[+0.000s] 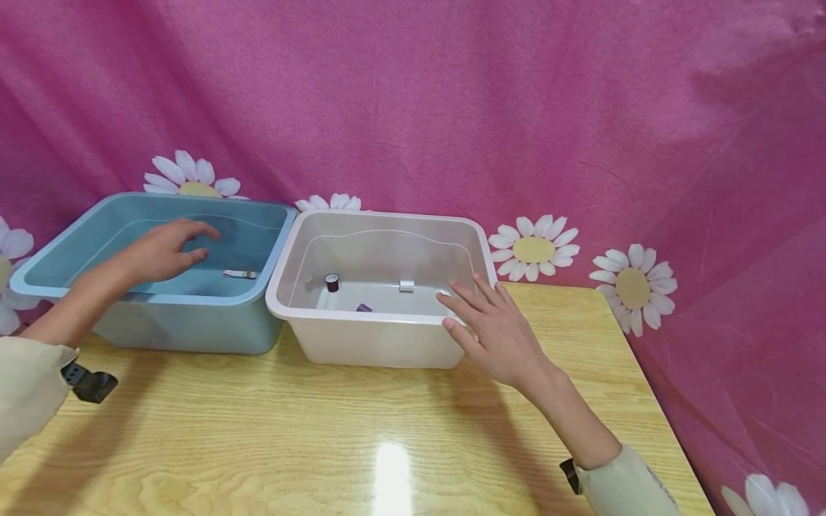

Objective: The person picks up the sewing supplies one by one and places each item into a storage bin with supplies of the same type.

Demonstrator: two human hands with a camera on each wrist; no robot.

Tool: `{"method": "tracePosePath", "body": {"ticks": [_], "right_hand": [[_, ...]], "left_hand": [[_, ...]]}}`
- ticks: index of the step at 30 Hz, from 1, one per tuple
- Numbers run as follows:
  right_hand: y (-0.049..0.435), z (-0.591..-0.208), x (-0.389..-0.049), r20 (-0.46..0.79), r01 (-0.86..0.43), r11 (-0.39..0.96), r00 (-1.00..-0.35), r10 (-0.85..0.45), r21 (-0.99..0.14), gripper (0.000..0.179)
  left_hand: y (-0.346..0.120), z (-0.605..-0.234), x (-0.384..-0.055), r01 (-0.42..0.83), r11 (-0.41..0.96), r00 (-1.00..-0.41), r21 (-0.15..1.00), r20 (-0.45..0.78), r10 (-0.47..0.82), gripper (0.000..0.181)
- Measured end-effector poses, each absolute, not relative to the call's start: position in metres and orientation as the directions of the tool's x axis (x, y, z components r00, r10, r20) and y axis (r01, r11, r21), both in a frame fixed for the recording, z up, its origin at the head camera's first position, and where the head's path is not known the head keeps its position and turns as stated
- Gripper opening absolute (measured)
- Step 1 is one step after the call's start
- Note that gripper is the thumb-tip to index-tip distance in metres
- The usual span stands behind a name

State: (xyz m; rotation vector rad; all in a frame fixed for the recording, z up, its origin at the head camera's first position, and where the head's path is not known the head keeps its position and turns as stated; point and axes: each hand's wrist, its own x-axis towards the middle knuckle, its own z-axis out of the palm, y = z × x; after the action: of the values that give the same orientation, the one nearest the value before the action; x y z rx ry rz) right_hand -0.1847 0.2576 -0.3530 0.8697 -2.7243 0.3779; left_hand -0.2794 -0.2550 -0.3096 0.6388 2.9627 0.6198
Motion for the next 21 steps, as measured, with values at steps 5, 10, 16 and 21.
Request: {"method": "tracePosePath", "body": {"ticks": [5, 10, 16, 21], "right_hand": [[0.257, -0.353, -0.185, 0.318, -0.594, 0.787, -0.787, -0.528, -0.165, 0.045], [0.257, -0.352, -0.185, 0.316, -0.595, 0.787, -0.787, -0.53, -0.163, 0.045], [0.259, -0.352, -0.185, 0.31, -0.582, 0.793, -0.799, -0.515, -0.182, 0.048], [0.261, -0.351, -0.184, 0.302, -0.564, 0.798, -0.814, -0.496, -0.211, 0.052]], "left_hand": [[-0.243, -0.304, -0.269, 0.41, 0.832, -0.909, 0.374, 0.097, 0.405, 0.044], [-0.227, -0.297, -0.257, 0.438, 0.832, -0.899, 0.341, 0.161, 0.408, 0.052], [-0.205, -0.292, -0.242, 0.457, 0.844, -0.884, 0.279, 0.247, 0.397, 0.06], [-0.19, -0.29, -0.234, 0.462, 0.858, -0.87, 0.222, 0.3, 0.391, 0.062]]}}
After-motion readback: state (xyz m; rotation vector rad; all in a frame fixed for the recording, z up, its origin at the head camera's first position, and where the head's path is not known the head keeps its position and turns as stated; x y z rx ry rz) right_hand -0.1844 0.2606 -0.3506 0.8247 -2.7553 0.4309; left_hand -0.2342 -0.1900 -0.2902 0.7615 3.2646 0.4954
